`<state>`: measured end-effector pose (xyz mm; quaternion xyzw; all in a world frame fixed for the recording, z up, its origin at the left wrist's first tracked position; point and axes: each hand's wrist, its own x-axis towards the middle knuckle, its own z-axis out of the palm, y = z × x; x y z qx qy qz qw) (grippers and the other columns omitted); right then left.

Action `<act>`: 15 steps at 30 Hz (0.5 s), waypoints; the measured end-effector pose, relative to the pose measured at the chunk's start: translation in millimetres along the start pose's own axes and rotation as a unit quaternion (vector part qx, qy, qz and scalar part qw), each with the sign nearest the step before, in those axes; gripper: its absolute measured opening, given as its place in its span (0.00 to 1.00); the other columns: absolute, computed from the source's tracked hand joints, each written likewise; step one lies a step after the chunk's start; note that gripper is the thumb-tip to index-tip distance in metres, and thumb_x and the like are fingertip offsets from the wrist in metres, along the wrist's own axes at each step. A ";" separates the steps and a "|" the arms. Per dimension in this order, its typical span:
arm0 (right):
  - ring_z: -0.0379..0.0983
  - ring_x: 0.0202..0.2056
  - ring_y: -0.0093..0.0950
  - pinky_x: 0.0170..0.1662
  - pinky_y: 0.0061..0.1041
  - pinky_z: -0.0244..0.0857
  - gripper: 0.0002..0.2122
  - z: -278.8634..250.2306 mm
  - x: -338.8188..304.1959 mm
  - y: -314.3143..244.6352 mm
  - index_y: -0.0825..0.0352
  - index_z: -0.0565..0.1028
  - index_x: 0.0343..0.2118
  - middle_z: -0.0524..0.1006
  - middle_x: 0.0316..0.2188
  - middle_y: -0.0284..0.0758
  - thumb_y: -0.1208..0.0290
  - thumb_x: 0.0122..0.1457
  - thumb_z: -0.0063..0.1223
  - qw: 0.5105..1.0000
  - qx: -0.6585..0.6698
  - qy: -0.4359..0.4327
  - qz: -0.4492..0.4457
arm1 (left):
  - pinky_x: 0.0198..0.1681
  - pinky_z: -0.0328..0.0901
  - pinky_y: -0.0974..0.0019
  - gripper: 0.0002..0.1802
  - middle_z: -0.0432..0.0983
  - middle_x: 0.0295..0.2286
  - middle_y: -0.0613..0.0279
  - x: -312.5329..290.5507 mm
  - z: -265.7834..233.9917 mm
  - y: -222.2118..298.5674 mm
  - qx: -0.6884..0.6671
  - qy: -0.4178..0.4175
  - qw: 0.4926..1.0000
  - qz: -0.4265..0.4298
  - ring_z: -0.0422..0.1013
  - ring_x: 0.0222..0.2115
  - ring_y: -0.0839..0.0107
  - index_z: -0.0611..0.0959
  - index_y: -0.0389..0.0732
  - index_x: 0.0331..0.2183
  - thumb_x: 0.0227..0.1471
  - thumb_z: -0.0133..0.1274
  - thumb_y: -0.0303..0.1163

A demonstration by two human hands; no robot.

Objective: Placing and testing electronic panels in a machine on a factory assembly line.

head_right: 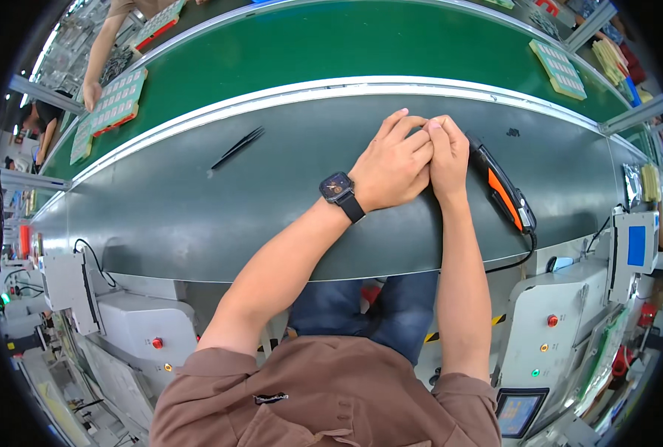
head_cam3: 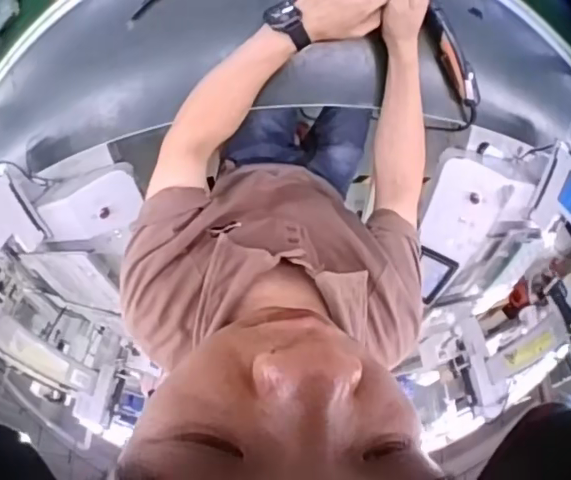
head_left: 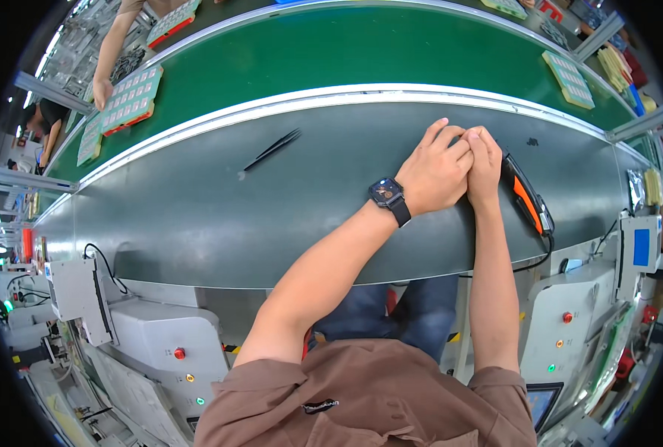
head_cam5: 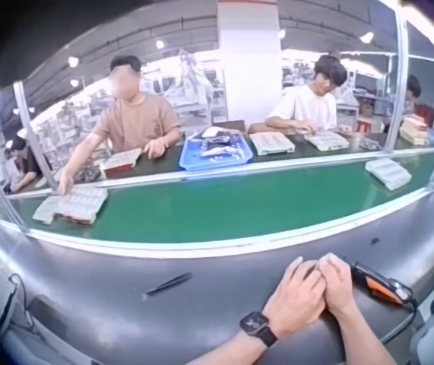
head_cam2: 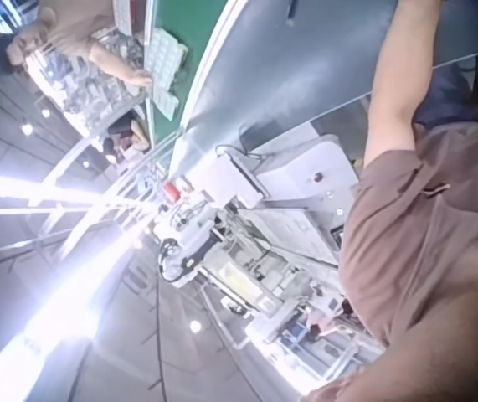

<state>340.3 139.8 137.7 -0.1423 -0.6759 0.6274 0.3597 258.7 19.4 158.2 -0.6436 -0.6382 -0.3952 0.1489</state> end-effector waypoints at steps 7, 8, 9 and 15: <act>0.65 0.30 0.15 0.36 0.17 0.62 0.09 -0.3 0.5 3.7 0.70 0.72 0.29 0.73 0.27 0.28 0.75 0.66 0.42 1.000 -0.013 -0.003 -0.007 | 0.59 0.59 0.48 0.17 0.76 0.37 0.56 0.2 -0.4 -4.0 0.036 0.009 0.999 0.015 0.68 0.50 0.57 0.80 0.34 0.39 0.43 0.57 0.26; 0.65 0.31 0.15 0.36 0.17 0.62 0.09 -0.4 0.2 3.8 0.70 0.72 0.30 0.73 0.28 0.28 0.75 0.67 0.42 1.000 -0.016 -0.007 -0.008 | 0.59 0.59 0.48 0.17 0.76 0.37 0.56 0.3 -0.5 -4.2 0.035 0.009 0.999 0.013 0.68 0.50 0.57 0.80 0.34 0.39 0.43 0.57 0.26; 0.65 0.31 0.15 0.36 0.17 0.62 0.09 -0.6 -0.3 3.9 0.70 0.72 0.30 0.73 0.28 0.28 0.75 0.67 0.42 1.000 -0.017 -0.007 -0.007 | 0.58 0.60 0.49 0.17 0.76 0.37 0.56 0.4 -0.5 -4.3 0.036 0.011 0.999 0.015 0.69 0.49 0.57 0.81 0.33 0.38 0.42 0.57 0.26; 0.67 0.31 0.15 0.37 0.17 0.63 0.08 4.1 -6.6 -5.5 0.70 0.73 0.34 0.74 0.29 0.29 0.73 0.68 0.43 1.000 -0.011 0.006 -0.011 | 0.56 0.62 0.53 0.13 0.77 0.35 0.58 3.3 -1.5 -4.8 0.049 0.035 0.998 0.030 0.70 0.47 0.58 0.82 0.33 0.34 0.42 0.56 0.25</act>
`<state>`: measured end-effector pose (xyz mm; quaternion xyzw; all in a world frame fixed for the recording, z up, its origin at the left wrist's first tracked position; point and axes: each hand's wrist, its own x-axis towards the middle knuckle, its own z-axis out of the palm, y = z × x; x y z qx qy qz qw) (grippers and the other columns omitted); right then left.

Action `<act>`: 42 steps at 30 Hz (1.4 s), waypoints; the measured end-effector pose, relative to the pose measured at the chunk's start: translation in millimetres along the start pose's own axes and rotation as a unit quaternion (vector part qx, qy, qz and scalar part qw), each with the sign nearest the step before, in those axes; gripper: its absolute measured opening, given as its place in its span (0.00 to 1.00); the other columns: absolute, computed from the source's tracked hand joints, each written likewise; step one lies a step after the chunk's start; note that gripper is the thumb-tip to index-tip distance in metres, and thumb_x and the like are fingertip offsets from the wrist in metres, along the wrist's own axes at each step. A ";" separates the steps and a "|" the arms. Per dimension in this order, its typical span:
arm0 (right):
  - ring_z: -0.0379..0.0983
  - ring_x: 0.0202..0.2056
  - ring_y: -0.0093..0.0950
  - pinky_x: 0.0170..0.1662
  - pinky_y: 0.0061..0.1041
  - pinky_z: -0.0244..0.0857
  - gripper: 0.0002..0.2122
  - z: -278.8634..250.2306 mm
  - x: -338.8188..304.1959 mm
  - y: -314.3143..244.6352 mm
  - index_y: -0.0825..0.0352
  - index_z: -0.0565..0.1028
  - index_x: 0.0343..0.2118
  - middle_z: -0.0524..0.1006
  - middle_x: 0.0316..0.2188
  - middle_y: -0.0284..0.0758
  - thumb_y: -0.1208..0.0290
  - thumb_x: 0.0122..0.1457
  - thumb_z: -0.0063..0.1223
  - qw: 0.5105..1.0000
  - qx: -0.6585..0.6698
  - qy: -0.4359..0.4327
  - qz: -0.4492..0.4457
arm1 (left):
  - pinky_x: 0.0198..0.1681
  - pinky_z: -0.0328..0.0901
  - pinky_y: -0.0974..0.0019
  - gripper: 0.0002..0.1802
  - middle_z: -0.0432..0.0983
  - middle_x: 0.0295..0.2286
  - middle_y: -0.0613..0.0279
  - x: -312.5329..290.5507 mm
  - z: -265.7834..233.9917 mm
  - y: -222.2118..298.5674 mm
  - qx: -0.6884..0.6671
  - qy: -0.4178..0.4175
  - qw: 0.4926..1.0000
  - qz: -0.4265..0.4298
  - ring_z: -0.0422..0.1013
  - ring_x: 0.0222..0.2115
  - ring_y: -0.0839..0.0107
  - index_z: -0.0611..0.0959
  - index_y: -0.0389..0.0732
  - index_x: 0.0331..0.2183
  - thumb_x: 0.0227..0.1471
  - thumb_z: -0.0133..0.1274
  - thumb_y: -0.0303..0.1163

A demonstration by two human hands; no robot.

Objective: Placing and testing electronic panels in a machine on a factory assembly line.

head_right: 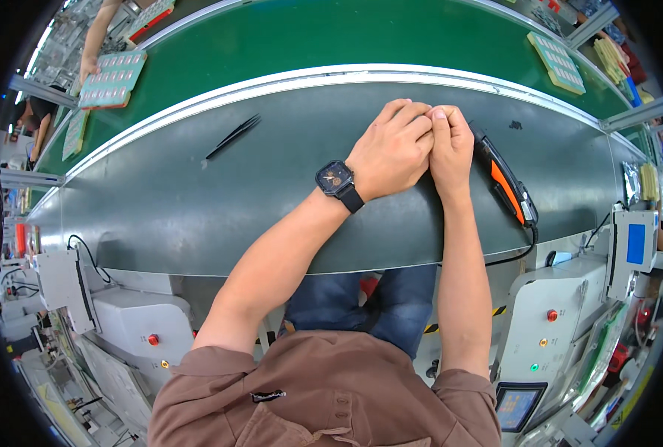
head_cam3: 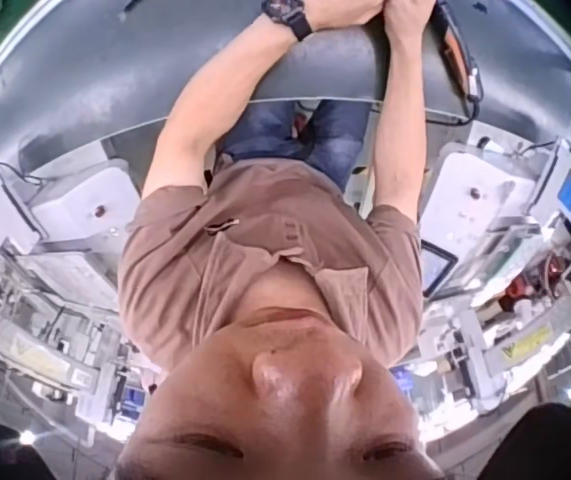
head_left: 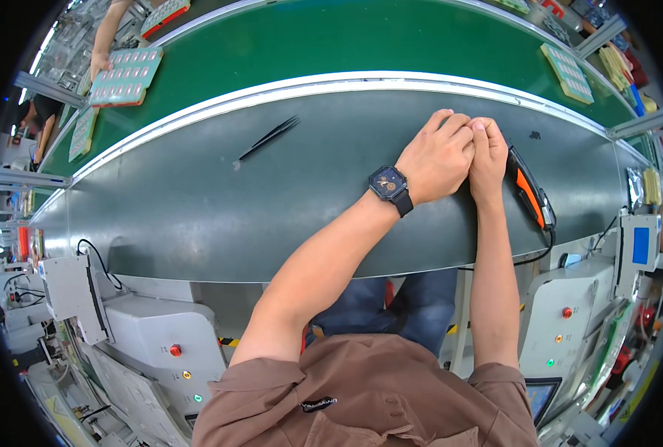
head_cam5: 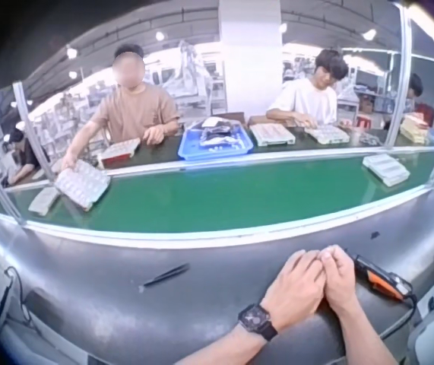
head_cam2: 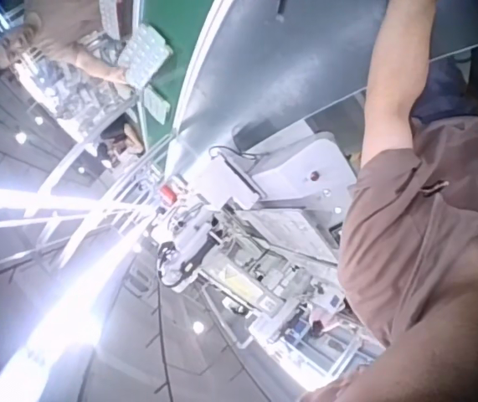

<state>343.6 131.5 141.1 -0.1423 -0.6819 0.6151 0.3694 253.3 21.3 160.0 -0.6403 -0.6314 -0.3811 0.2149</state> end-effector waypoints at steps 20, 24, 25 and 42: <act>0.78 0.30 0.29 0.38 0.25 0.70 0.14 -6.8 -166.4 -135.9 0.74 0.73 0.46 0.77 0.40 0.45 0.87 0.55 0.50 0.937 -0.294 0.134 -0.136 | 0.13 0.40 0.71 0.21 0.52 0.12 0.74 52.2 -119.2 70.0 -0.921 -0.067 0.368 -0.107 0.42 0.08 0.81 0.56 0.48 0.19 0.49 0.48 0.18; 0.76 0.30 0.31 0.37 0.26 0.70 0.15 7.7 -166.5 -182.0 0.74 0.73 0.45 0.77 0.38 0.46 0.86 0.53 0.50 0.937 -0.234 0.124 -0.230 | 0.12 0.35 0.71 0.25 0.51 0.10 0.71 67.0 -161.5 109.5 -0.979 -0.046 0.175 0.094 0.47 0.07 0.84 0.51 0.47 0.15 0.40 0.44 0.09; 0.76 0.31 0.32 0.35 0.25 0.70 0.14 13.0 -167.5 -190.7 0.74 0.73 0.44 0.77 0.37 0.46 0.85 0.53 0.52 0.941 -0.210 0.120 -0.238 | 0.12 0.33 0.71 0.27 0.49 0.10 0.71 62.7 -165.3 119.6 -0.986 -0.022 0.140 0.085 0.47 0.07 0.84 0.49 0.48 0.15 0.38 0.44 0.08; 0.71 0.24 0.28 0.25 0.22 0.65 0.09 36.6 -168.0 -230.9 0.72 0.78 0.32 0.77 0.24 0.39 0.87 0.46 0.58 0.969 -0.144 0.056 -0.192 | 0.13 0.35 0.67 0.27 0.44 0.12 0.69 26.6 -140.5 142.7 -0.995 -0.029 0.036 0.092 0.40 0.08 0.76 0.47 0.46 0.18 0.47 0.44 0.10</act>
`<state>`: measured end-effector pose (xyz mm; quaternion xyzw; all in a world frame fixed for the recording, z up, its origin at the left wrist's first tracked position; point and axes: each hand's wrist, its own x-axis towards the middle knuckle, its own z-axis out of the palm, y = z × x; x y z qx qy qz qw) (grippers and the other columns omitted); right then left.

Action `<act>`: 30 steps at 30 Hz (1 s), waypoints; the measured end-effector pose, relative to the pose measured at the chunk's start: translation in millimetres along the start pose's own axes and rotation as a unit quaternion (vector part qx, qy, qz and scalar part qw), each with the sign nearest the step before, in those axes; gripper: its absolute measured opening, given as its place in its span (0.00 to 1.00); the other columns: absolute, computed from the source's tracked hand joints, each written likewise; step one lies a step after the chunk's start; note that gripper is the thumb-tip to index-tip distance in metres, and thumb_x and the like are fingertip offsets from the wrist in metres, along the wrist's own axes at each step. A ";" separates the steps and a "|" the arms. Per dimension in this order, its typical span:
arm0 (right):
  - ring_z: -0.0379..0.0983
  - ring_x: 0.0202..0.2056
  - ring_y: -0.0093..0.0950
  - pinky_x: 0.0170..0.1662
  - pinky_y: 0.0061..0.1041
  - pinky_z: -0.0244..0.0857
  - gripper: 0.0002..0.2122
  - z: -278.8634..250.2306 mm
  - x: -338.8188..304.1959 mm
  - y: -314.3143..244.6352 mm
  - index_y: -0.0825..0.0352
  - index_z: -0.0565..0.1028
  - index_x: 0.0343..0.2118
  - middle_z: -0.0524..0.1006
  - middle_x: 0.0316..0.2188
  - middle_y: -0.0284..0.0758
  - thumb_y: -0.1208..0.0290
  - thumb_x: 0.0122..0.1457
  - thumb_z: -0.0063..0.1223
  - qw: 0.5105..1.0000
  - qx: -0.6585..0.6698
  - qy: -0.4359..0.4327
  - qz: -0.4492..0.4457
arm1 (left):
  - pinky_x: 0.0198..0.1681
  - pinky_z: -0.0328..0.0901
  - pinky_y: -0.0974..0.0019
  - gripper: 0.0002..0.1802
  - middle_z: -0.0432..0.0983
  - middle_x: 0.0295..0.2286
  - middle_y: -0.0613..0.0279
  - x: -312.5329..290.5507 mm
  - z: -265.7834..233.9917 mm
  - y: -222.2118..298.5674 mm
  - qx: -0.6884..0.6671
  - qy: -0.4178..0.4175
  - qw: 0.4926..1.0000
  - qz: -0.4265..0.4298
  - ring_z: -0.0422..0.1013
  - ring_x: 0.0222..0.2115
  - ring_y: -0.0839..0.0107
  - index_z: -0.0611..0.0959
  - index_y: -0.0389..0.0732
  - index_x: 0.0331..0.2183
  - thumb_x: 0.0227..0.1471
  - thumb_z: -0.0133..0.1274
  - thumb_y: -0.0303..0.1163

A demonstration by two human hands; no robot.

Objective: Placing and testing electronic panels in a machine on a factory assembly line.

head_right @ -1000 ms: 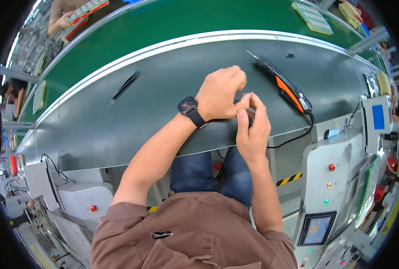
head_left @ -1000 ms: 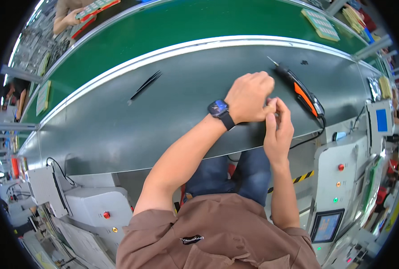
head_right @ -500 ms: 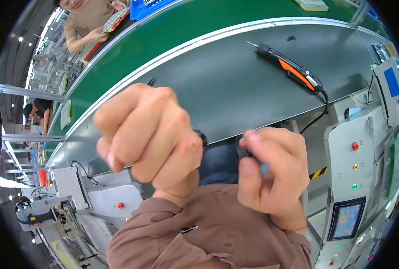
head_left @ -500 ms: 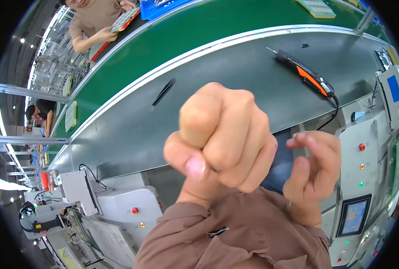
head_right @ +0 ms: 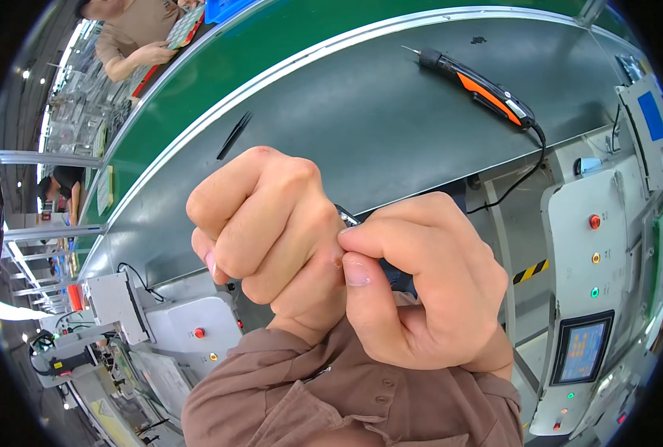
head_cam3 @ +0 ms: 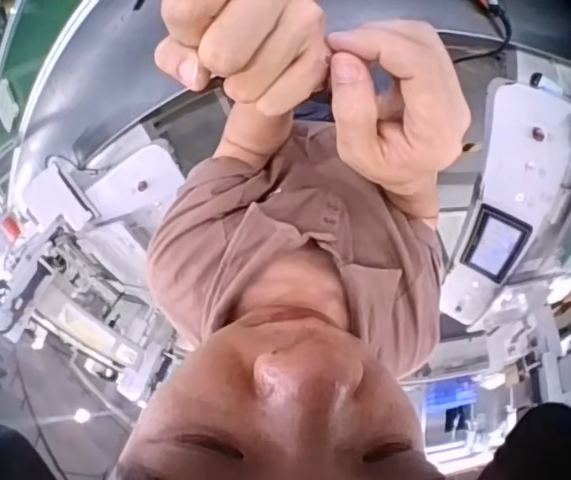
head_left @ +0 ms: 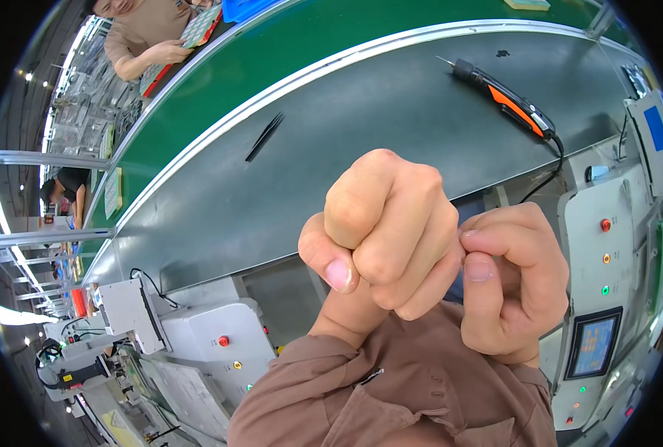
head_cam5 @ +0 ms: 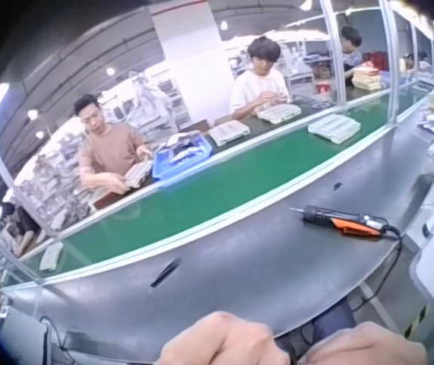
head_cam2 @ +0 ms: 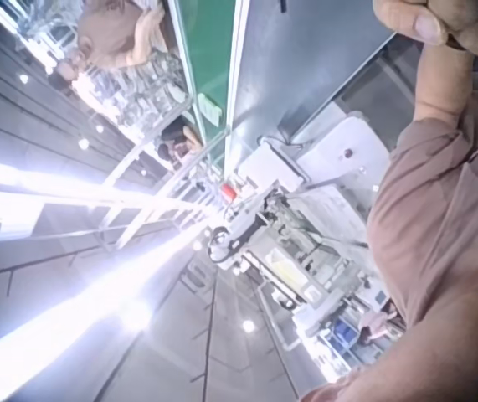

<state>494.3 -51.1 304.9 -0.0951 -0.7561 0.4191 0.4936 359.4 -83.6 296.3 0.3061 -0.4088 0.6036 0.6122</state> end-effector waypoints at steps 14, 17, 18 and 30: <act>0.73 0.23 0.29 0.25 0.23 0.67 0.07 -9.7 4.4 -8.5 0.76 0.75 0.31 0.77 0.24 0.43 0.85 0.46 0.53 0.996 -0.065 -0.052 -0.035 | 0.13 0.36 0.67 0.27 0.46 0.11 0.68 -1.2 -4.4 -4.1 0.006 -0.029 1.000 0.004 0.41 0.08 0.75 0.48 0.45 0.16 0.45 0.45 0.09; 0.73 0.21 0.29 0.23 0.22 0.66 0.08 -12.6 8.3 -10.6 0.76 0.76 0.30 0.77 0.23 0.43 0.86 0.44 0.54 0.992 -0.100 -0.058 -0.055 | 0.12 0.36 0.67 0.26 0.46 0.11 0.67 -0.9 -6.3 -4.6 0.006 -0.035 0.999 -0.002 0.42 0.08 0.75 0.49 0.45 0.16 0.44 0.44 0.09; 0.73 0.21 0.29 0.23 0.22 0.66 0.08 -13.2 9.3 -10.8 0.76 0.76 0.30 0.77 0.23 0.43 0.86 0.44 0.54 0.992 -0.100 -0.058 -0.054 | 0.12 0.36 0.67 0.26 0.46 0.11 0.67 -0.8 -5.8 -4.1 0.004 -0.034 0.999 -0.002 0.42 0.08 0.75 0.49 0.45 0.16 0.44 0.44 0.09; 0.70 0.19 0.28 0.20 0.21 0.63 0.07 -12.4 10.1 -5.6 0.75 0.76 0.27 0.76 0.20 0.41 0.87 0.42 0.55 0.988 -0.131 -0.043 -0.076 | 0.12 0.38 0.67 0.25 0.48 0.12 0.67 -5.6 -2.8 -0.8 0.030 0.023 0.999 -0.038 0.44 0.08 0.74 0.50 0.44 0.16 0.43 0.45 0.09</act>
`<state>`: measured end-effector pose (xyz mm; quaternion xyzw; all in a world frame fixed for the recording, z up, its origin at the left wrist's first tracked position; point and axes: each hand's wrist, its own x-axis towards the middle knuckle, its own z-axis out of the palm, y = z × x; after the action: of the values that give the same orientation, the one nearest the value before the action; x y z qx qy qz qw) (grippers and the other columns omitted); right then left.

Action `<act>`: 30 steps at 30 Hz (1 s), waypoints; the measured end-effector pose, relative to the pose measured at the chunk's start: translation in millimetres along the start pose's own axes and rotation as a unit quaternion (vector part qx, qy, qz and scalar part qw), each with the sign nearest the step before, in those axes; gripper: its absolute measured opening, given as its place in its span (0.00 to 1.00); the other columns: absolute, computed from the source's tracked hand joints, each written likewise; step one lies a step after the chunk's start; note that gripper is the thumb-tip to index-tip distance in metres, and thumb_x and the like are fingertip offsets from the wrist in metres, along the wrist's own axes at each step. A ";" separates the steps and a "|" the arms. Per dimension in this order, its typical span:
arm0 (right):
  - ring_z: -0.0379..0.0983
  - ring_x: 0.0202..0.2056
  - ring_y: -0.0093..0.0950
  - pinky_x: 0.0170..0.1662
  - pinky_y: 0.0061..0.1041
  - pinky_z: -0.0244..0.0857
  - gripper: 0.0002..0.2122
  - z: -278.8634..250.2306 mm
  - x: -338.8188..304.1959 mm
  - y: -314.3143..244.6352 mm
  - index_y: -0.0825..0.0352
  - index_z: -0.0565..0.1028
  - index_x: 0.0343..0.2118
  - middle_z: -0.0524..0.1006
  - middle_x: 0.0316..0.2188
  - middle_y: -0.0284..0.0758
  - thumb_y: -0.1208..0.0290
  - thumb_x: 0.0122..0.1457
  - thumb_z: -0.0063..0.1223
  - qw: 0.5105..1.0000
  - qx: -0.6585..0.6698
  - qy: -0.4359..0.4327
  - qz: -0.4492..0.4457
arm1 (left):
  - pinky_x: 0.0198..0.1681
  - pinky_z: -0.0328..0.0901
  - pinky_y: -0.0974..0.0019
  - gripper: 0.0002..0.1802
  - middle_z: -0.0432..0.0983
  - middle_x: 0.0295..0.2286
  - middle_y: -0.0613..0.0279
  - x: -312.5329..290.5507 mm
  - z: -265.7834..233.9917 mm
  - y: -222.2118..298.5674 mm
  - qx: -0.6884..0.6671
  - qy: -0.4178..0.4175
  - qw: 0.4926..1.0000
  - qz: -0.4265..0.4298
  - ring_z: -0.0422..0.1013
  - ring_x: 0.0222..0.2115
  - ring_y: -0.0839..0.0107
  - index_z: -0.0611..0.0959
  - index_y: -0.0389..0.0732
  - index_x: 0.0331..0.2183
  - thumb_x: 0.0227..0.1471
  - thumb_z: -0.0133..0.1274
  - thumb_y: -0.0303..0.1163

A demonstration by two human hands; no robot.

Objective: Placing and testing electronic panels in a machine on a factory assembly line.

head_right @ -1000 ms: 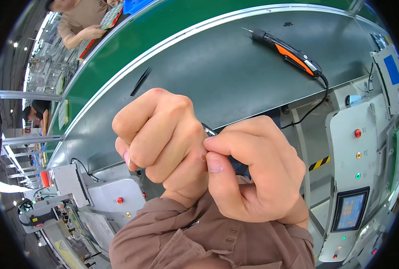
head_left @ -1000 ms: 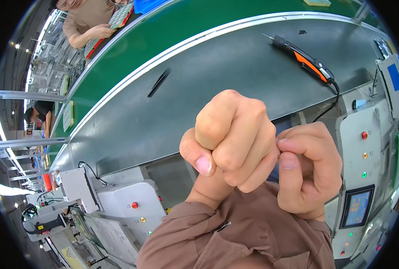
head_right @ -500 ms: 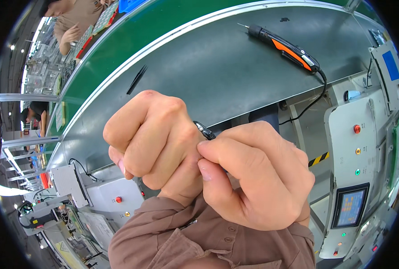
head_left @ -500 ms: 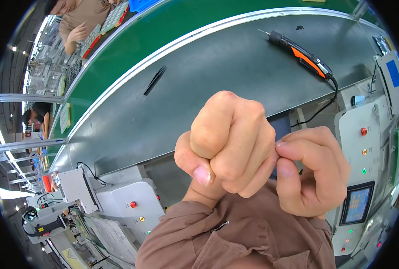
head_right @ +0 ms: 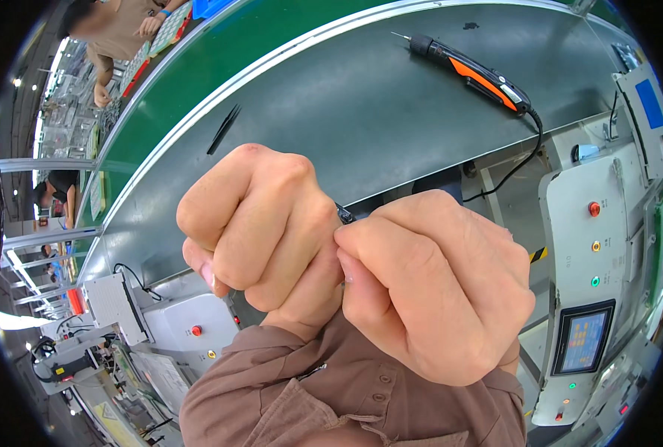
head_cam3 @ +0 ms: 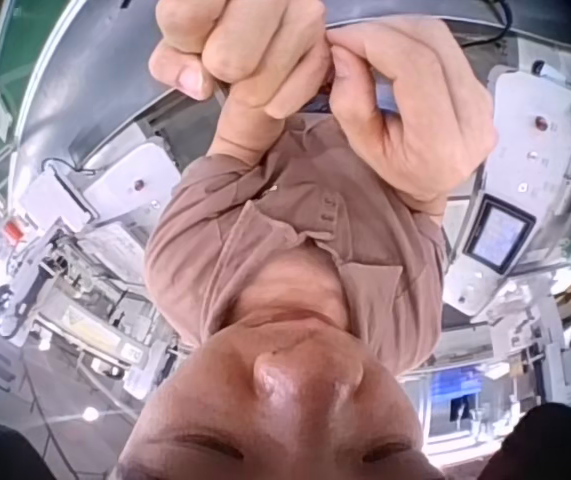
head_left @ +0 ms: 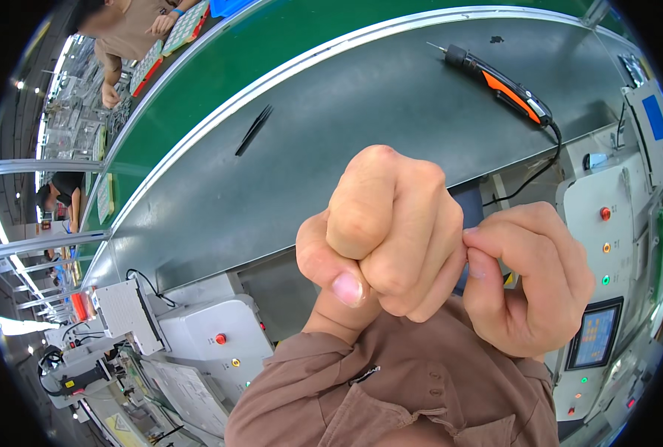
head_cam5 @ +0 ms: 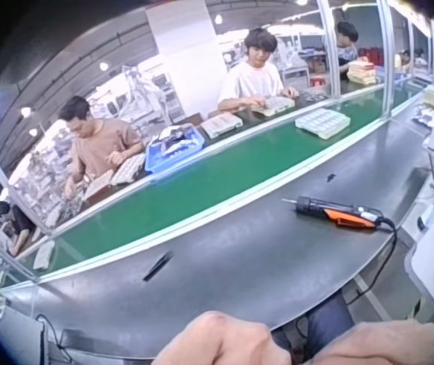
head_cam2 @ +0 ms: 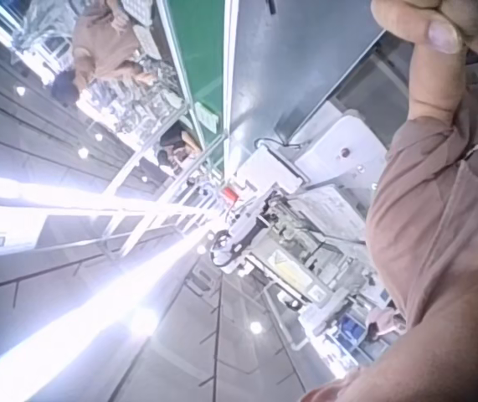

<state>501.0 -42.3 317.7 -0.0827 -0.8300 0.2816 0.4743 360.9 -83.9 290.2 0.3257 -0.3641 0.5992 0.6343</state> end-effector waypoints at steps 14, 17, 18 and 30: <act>0.71 0.19 0.29 0.21 0.22 0.63 0.06 -2.3 0.4 1.7 0.74 0.76 0.28 0.76 0.21 0.41 0.85 0.44 0.56 0.998 0.043 -0.036 0.024 | 0.12 0.38 0.67 0.26 0.48 0.12 0.68 -0.2 -3.0 0.8 -0.009 -0.036 0.999 0.005 0.44 0.08 0.75 0.50 0.45 0.15 0.42 0.45 0.08; 0.71 0.19 0.29 0.21 0.22 0.63 0.07 -0.6 -0.6 2.9 0.74 0.76 0.28 0.76 0.20 0.41 0.85 0.43 0.56 0.999 0.039 -0.030 0.021 | 0.12 0.38 0.67 0.25 0.48 0.11 0.67 -0.7 -4.1 1.9 -0.010 -0.037 0.999 0.006 0.44 0.08 0.75 0.50 0.44 0.15 0.42 0.45 0.08; 0.71 0.19 0.29 0.21 0.22 0.63 0.07 -0.4 -0.4 3.6 0.74 0.76 0.28 0.76 0.20 0.41 0.85 0.43 0.56 0.999 0.039 -0.031 0.021 | 0.12 0.38 0.67 0.25 0.48 0.11 0.67 -1.1 -3.8 2.1 -0.010 -0.037 0.999 0.006 0.44 0.08 0.75 0.50 0.44 0.15 0.42 0.45 0.08; 0.76 0.31 0.35 0.35 0.29 0.71 0.18 -8.6 -12.8 12.5 0.77 0.74 0.35 0.77 0.28 0.47 0.63 0.68 0.40 0.909 0.328 -0.041 0.255 | 0.21 0.57 0.65 0.09 0.65 0.18 0.61 -5.3 26.3 -25.1 0.829 -0.132 0.533 -0.103 0.63 0.17 0.66 0.71 0.38 0.16 0.33 0.54 0.29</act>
<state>513.4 -33.8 304.7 -0.1200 -0.6599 0.6527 0.3523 384.0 -110.8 300.0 0.8162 0.2529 0.5130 0.0821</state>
